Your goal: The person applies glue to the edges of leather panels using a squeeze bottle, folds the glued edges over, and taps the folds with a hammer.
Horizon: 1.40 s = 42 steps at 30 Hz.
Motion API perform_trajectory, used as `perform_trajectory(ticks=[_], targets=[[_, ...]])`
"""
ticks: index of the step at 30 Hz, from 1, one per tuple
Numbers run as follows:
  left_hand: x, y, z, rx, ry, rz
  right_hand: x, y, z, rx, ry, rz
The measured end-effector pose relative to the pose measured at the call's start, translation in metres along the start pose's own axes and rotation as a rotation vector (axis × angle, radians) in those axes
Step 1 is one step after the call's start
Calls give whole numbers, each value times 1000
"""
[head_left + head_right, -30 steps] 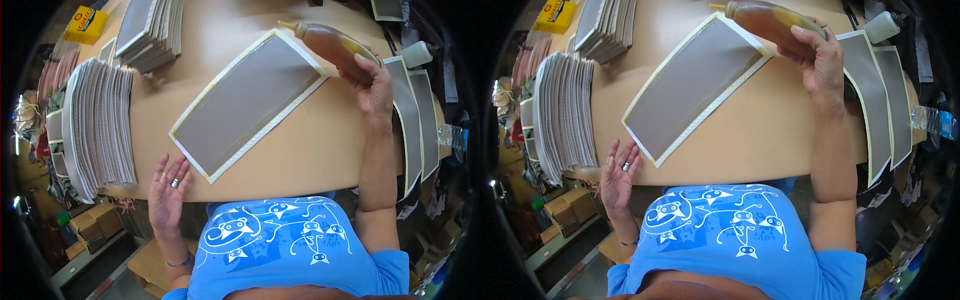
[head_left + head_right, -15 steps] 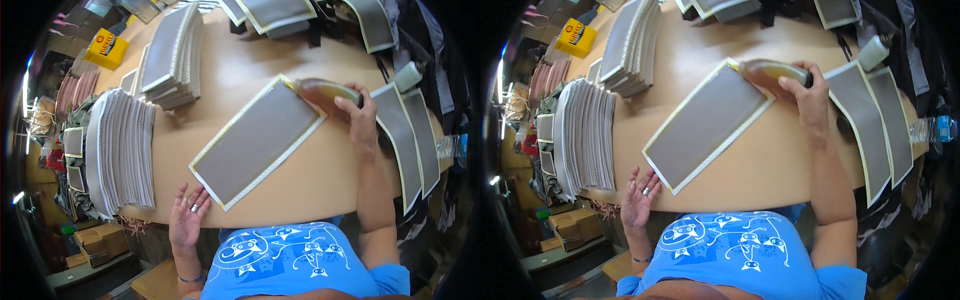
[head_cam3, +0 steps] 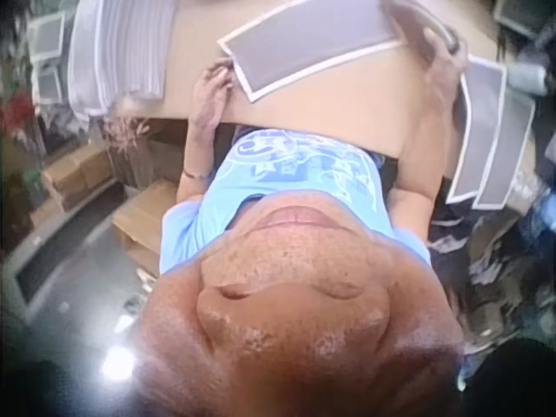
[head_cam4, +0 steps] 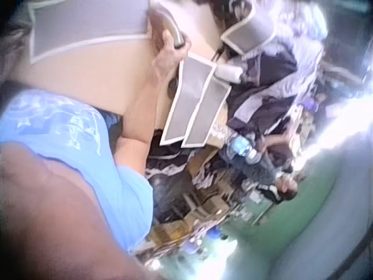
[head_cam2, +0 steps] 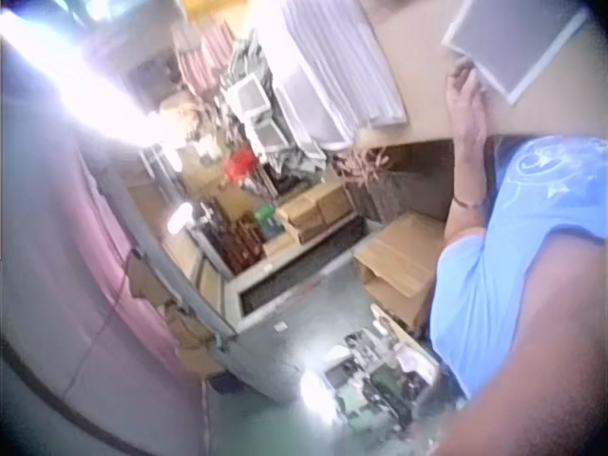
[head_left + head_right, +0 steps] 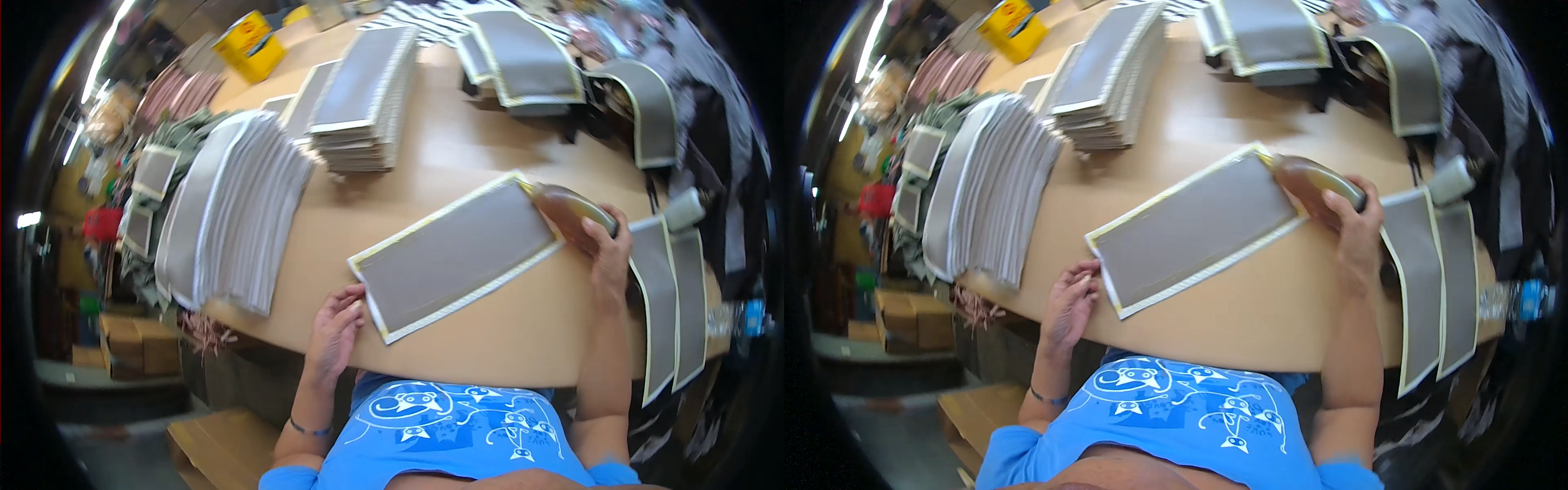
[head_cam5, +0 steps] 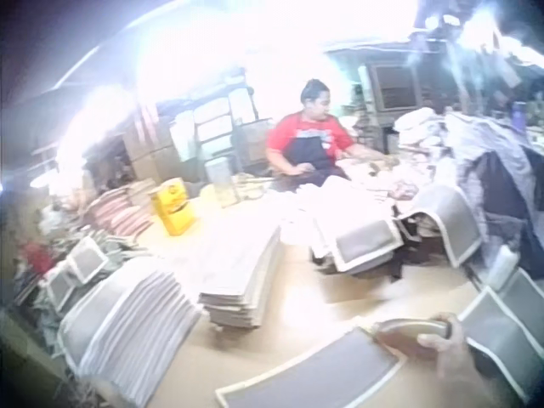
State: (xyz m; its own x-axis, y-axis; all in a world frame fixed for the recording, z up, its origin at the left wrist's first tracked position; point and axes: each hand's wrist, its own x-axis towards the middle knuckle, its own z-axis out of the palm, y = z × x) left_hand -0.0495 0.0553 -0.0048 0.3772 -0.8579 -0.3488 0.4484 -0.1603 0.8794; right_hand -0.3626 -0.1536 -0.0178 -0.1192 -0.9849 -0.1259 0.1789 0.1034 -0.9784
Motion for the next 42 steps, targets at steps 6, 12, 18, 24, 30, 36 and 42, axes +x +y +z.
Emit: perform_trajectory(ticks=[6, 12, 18, 24, 30, 36, 42], targets=[[-1, -2, 6, 423, 17, 65, 5, 8, -12, -11, -11, -47], [-1, -9, 23, 124, 45, 186, 11, 9, -15, 31, -53, -44], [12, -12, 25, 360, -89, 133, 12, 6, -18, 37, -72, -28], [-6, 55, 39, 954, -108, 499, 10, 3, -19, 145, -13, -46], [-27, 171, 28, 1166, -72, 835, 11, 1, -24, 332, -68, 5], [-39, 314, 9, 957, 216, 890, 19, 9, -34, 517, -219, 149], [-23, 380, 0, 910, 319, 1038, 20, 21, -41, 642, -505, 146]])
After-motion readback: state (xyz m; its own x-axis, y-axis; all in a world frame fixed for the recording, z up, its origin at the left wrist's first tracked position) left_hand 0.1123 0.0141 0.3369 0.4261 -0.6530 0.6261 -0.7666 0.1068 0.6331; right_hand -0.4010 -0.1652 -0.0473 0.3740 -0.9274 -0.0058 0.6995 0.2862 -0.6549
